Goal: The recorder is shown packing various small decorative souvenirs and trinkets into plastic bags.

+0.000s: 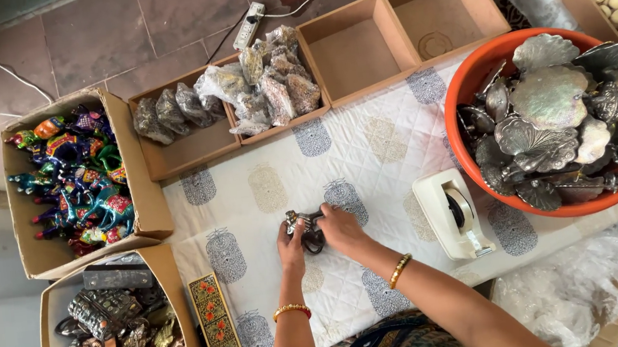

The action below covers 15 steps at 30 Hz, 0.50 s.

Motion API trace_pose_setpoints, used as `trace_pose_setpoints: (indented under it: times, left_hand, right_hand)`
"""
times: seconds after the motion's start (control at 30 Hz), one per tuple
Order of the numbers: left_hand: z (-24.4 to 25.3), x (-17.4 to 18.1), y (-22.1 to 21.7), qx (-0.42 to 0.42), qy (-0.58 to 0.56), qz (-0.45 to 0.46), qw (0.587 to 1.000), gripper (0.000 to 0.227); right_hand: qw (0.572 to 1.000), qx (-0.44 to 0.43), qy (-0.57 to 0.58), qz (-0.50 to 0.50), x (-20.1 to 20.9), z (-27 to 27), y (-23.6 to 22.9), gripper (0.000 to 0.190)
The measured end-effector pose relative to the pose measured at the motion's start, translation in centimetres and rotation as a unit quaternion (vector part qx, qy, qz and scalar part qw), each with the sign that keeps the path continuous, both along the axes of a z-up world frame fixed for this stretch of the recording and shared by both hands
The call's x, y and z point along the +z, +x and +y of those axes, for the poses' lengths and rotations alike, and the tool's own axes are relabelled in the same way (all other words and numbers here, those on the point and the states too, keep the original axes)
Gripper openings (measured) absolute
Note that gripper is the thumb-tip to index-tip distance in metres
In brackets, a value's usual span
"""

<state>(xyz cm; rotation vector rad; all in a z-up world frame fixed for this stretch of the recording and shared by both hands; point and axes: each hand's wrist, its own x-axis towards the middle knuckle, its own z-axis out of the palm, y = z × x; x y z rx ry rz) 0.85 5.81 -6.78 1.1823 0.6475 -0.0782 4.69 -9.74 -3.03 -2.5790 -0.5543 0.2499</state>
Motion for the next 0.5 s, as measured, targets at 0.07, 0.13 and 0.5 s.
trace_pose_setpoints:
  times: [0.07,0.13,0.5]
  left_hand:
    - [0.1,-0.6,-0.3,-0.009,-0.004,-0.022,1.000,0.063]
    - [0.0,-0.8,-0.4,-0.018,-0.009,-0.046,0.999,0.065]
    - [0.1,-2.5,-0.5,-0.005,-0.005,-0.034,0.999,0.081]
  right_hand:
    - [1.000,0.000,-0.022,0.014,0.3,0.8,0.3,0.015]
    - [0.999,-0.001,-0.045,0.026,0.7,1.2,0.5,0.017]
    - [0.994,-0.060,0.083,0.027,2.2,-0.5,0.0,0.010]
